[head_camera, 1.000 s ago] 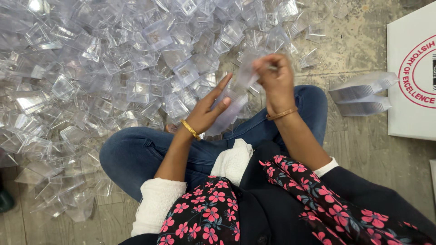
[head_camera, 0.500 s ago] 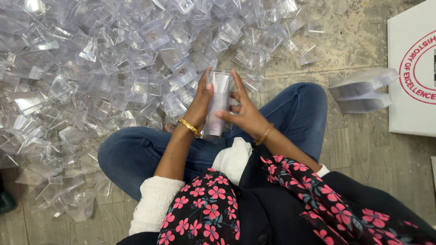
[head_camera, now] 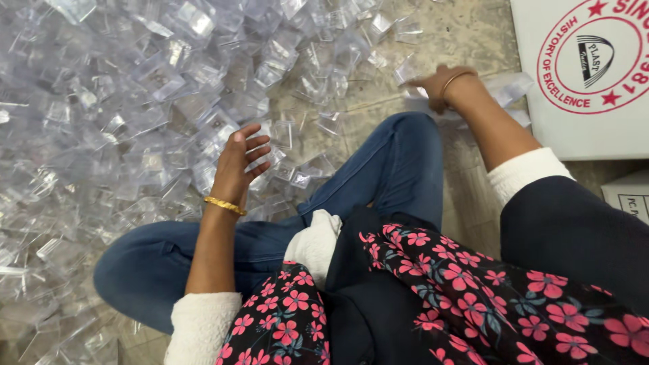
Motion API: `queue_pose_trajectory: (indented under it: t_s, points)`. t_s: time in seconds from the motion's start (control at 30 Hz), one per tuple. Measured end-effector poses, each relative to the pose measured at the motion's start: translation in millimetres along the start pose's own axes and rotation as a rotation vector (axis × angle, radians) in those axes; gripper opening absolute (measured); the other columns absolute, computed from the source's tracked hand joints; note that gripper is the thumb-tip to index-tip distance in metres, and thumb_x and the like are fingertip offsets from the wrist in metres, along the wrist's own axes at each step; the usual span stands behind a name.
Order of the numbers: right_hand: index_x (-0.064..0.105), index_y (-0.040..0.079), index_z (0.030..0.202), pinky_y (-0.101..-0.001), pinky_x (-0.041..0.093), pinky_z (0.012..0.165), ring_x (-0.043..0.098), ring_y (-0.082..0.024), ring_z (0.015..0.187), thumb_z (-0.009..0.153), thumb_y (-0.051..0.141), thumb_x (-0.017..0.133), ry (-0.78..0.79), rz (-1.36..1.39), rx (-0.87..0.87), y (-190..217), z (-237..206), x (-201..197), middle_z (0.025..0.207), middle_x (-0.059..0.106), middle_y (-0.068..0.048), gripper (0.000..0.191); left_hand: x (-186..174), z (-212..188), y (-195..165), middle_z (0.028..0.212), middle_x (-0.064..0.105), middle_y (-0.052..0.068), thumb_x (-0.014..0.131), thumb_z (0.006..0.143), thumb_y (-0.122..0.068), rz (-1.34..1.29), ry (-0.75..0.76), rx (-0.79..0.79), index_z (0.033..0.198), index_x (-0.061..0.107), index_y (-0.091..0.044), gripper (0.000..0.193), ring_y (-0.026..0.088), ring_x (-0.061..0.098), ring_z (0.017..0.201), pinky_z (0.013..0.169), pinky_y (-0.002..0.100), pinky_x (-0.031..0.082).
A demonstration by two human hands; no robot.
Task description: The person sits on the floor and nests small clear plastic cups one at a time, picking loose cups from a large pile and pressing them into a growing stack held in the other hand, setting completed stacks aside.
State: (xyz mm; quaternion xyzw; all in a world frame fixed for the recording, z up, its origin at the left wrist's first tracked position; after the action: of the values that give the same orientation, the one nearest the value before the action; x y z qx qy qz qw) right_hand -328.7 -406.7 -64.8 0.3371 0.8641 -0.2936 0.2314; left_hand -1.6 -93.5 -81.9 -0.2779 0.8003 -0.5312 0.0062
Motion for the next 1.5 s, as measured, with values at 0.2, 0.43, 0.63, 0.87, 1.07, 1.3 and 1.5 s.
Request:
queue_pose_trajectory:
  t_s: [0.2, 0.43, 0.63, 0.87, 1.07, 1.3, 1.5]
  points:
    - [0.076, 0.015, 0.124, -0.0637, 0.035, 0.109, 0.058, -0.036, 0.130, 0.093, 0.021, 0.062, -0.243, -0.064, 0.158, -28.3, 57.3, 85.3, 0.134, 0.068, -0.013, 0.034, -19.3, 0.8, 12.8, 0.122, 0.067, 0.009, 0.045, 0.101, -0.055, 0.016, -0.021, -0.035, 0.139, 0.055, -0.010, 0.060, 0.020, 0.065, 0.109, 0.093, 0.039, 0.055]
    - [0.062, 0.006, 0.134, -0.0466, 0.049, 0.103, 0.062, -0.040, 0.121, 0.081, 0.033, 0.081, -0.516, 0.693, 0.024, -15.0, 91.0, 35.5, 0.131, 0.065, -0.024, 0.063, -47.3, 1.5, 22.2, 0.125, 0.066, 0.011, 0.045, 0.103, -0.052, 0.122, -0.101, -0.077, 0.141, 0.053, -0.008, 0.058, 0.023, 0.065, 0.111, 0.094, 0.040, 0.053]
    - [0.059, 0.021, 0.140, -0.0439, 0.045, 0.113, 0.047, -0.044, 0.136, 0.076, 0.032, 0.090, -0.725, 1.102, -0.413, 136.9, 64.5, -35.7, 0.150, 0.037, -0.030, 0.072, -48.5, -5.5, -5.4, 0.130, 0.065, 0.012, 0.044, 0.108, -0.041, 0.226, -0.181, -0.081, 0.141, 0.052, -0.007, 0.048, 0.023, 0.064, 0.113, 0.094, 0.039, 0.053]
    - [0.066, 0.030, 0.127, -0.0451, 0.051, 0.103, 0.059, -0.051, 0.123, 0.079, 0.025, 0.081, -0.599, 1.125, -0.473, 156.6, 23.6, -18.2, 0.161, 0.008, -0.038, 0.050, 60.6, -12.1, -83.9, 0.134, 0.063, 0.015, 0.045, 0.111, -0.039, 0.316, -0.047, 0.135, 0.142, 0.052, -0.004, 0.047, 0.022, 0.064, 0.117, 0.097, 0.037, 0.052]
    - [0.055, 0.015, 0.138, -0.0476, 0.049, 0.104, 0.049, -0.054, 0.129, 0.070, 0.011, 0.084, -0.843, 1.049, -0.460, 144.7, 15.2, -21.3, 0.156, 0.023, -0.036, 0.074, 164.5, -73.0, -154.7, 0.141, 0.062, 0.016, 0.045, 0.114, -0.039, 0.200, 0.164, 0.405, 0.146, 0.050, -0.002, 0.049, 0.022, 0.064, 0.124, 0.105, 0.036, 0.053]
    - [0.057, 0.000, 0.130, -0.0422, 0.053, 0.099, 0.061, -0.044, 0.113, 0.070, 0.018, 0.088, -0.620, 0.971, -0.176, 140.1, 51.5, -23.5, 0.134, 0.044, -0.028, 0.070, 129.2, -64.7, -143.8, 0.139, 0.064, 0.012, 0.046, 0.113, -0.037, 0.175, 0.106, 0.453, 0.142, 0.054, -0.004, 0.044, 0.019, 0.066, 0.119, 0.100, 0.033, 0.054]
    - [0.075, 0.006, 0.086, -0.0469, 0.057, 0.080, 0.070, -0.037, 0.084, 0.065, 0.025, 0.090, -0.597, 0.774, -0.297, 146.3, 60.7, -31.6, 0.086, 0.071, -0.019, 0.032, 12.1, -8.3, -71.1, 0.121, 0.070, 0.006, 0.050, 0.107, -0.036, 0.119, -0.176, 0.230, 0.129, 0.063, -0.010, 0.036, 0.014, 0.069, 0.101, 0.083, 0.030, 0.056]
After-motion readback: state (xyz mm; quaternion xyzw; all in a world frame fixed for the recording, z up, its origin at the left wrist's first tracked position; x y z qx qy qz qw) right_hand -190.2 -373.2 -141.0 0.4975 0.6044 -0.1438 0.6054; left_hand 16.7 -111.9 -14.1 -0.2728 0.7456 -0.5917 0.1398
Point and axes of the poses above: each hand's wrist, its own z-axis towards the middle knuckle, its own x-axis out of the palm, y = z × x, the point moved 8 cm from there along z, towards the middle knuckle
